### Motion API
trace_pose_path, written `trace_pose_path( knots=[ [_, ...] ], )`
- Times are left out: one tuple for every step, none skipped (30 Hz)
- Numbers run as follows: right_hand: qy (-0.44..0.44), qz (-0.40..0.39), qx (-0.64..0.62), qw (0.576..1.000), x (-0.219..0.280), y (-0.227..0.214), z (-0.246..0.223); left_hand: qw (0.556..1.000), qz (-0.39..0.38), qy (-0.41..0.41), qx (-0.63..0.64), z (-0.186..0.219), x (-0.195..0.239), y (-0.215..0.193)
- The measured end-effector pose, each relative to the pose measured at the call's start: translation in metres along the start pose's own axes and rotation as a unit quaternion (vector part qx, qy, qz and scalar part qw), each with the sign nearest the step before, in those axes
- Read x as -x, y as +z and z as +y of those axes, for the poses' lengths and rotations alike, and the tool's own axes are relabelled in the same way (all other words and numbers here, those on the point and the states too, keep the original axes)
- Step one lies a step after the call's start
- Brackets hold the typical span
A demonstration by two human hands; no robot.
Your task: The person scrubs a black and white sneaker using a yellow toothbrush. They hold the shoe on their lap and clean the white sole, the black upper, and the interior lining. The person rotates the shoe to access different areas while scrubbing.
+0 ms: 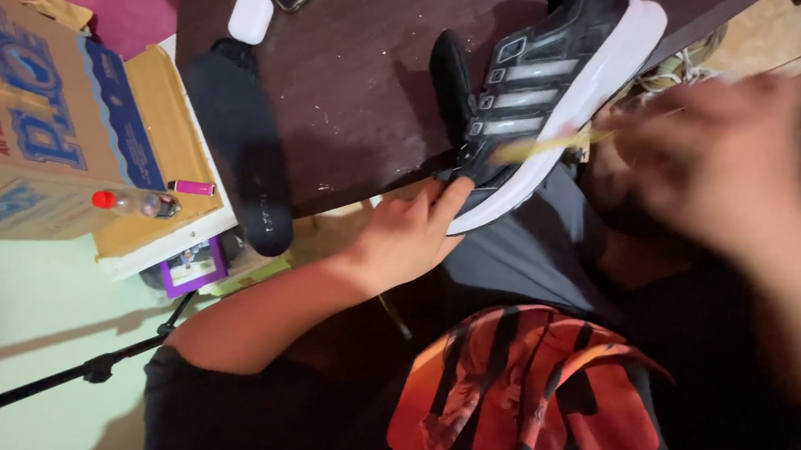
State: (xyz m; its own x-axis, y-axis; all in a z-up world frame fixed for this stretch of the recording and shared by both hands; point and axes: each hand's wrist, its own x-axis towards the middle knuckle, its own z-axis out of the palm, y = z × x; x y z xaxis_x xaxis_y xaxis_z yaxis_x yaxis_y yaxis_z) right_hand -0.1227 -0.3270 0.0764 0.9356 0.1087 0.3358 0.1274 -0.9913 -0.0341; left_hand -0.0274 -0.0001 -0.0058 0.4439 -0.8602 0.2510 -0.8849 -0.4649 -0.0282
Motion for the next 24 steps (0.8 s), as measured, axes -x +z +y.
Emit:
trace_pose_path(
  knots=[
    [-0.043,0.021,0.001,0.999,-0.006,0.003,-0.017,1.0,-0.008,-0.007,0.007,0.001,0.002,0.005],
    [-0.081,0.043,-0.002,0.996,-0.01,0.008,-0.037,1.0,-0.02,-0.012,0.012,0.0,0.006,0.009],
    [-0.076,0.042,-0.004,0.996,-0.01,-0.001,-0.023,1.0,-0.024,-0.009,0.012,0.002,0.004,0.008],
    [-0.068,0.023,0.001,0.997,-0.009,-0.007,-0.01,0.996,-0.052,-0.033,0.058,0.002,0.003,0.005],
    [-0.059,0.004,0.007,0.998,-0.007,-0.014,0.002,0.99,-0.081,-0.058,0.104,0.002,0.002,0.001],
    [-0.058,0.006,0.006,0.998,-0.001,-0.011,0.004,0.99,-0.081,-0.057,0.101,0.001,0.004,0.004],
    [-0.033,0.01,0.05,0.998,0.005,-0.009,0.005,0.992,-0.068,-0.051,0.09,0.0,0.007,0.006],
    [-0.011,0.011,0.097,0.995,0.011,-0.009,0.009,0.994,-0.054,-0.046,0.081,0.002,0.008,0.009],
    [-0.012,0.011,0.097,0.995,0.002,-0.005,-0.01,0.994,-0.053,-0.047,0.082,0.002,0.01,0.016],
    [-0.037,0.021,0.043,0.998,-0.003,0.001,-0.031,0.996,-0.05,-0.03,0.073,0.0,0.014,0.023],
    [-0.062,0.032,-0.012,0.997,-0.009,0.007,-0.051,0.997,-0.047,-0.013,0.064,-0.001,0.019,0.031],
    [-0.056,0.033,-0.016,0.998,-0.009,-0.003,-0.038,0.997,-0.052,-0.007,0.063,-0.001,0.017,0.027],
    [-0.07,0.028,0.001,0.997,-0.009,-0.013,-0.026,1.0,0.008,-0.011,0.022,0.0,0.016,0.022],
    [-0.085,0.025,0.019,0.996,-0.011,-0.022,-0.012,0.997,0.072,-0.014,-0.018,-0.001,0.013,0.018],
    [-0.08,0.027,0.017,0.996,-0.003,-0.019,-0.008,0.997,0.069,-0.009,-0.02,-0.005,0.011,0.009],
    [-0.038,0.028,0.056,0.997,0.001,-0.018,-0.001,0.998,0.06,-0.003,0.013,-0.005,0.006,0.002],
    [0.004,0.031,0.094,0.995,0.006,-0.018,0.007,0.998,0.051,0.003,0.046,-0.006,0.002,-0.006],
    [0.006,0.032,0.097,0.995,0.001,-0.008,-0.013,0.997,0.054,0.005,0.047,-0.008,0.004,-0.002],
    [-0.021,0.035,0.042,0.998,-0.003,0.002,-0.033,0.998,0.039,0.001,0.052,-0.01,0.006,0.002],
    [-0.048,0.039,-0.014,0.998,-0.007,0.012,-0.053,0.998,0.024,-0.002,0.057,-0.011,0.008,0.005],
    [-0.046,0.04,-0.011,0.998,-0.008,0.005,-0.036,0.998,0.026,0.001,0.058,-0.011,0.004,0.005],
    [-0.045,0.03,0.037,0.998,-0.008,-0.001,-0.023,0.999,0.016,-0.005,0.046,-0.012,0.005,0.004],
    [-0.044,0.02,0.085,0.995,-0.008,-0.005,-0.01,0.999,0.006,-0.01,0.035,-0.013,0.007,0.003],
    [-0.047,0.021,0.086,0.995,-0.002,0.002,-0.004,0.999,0.008,-0.013,0.034,-0.014,0.005,0.0]
  ],
)
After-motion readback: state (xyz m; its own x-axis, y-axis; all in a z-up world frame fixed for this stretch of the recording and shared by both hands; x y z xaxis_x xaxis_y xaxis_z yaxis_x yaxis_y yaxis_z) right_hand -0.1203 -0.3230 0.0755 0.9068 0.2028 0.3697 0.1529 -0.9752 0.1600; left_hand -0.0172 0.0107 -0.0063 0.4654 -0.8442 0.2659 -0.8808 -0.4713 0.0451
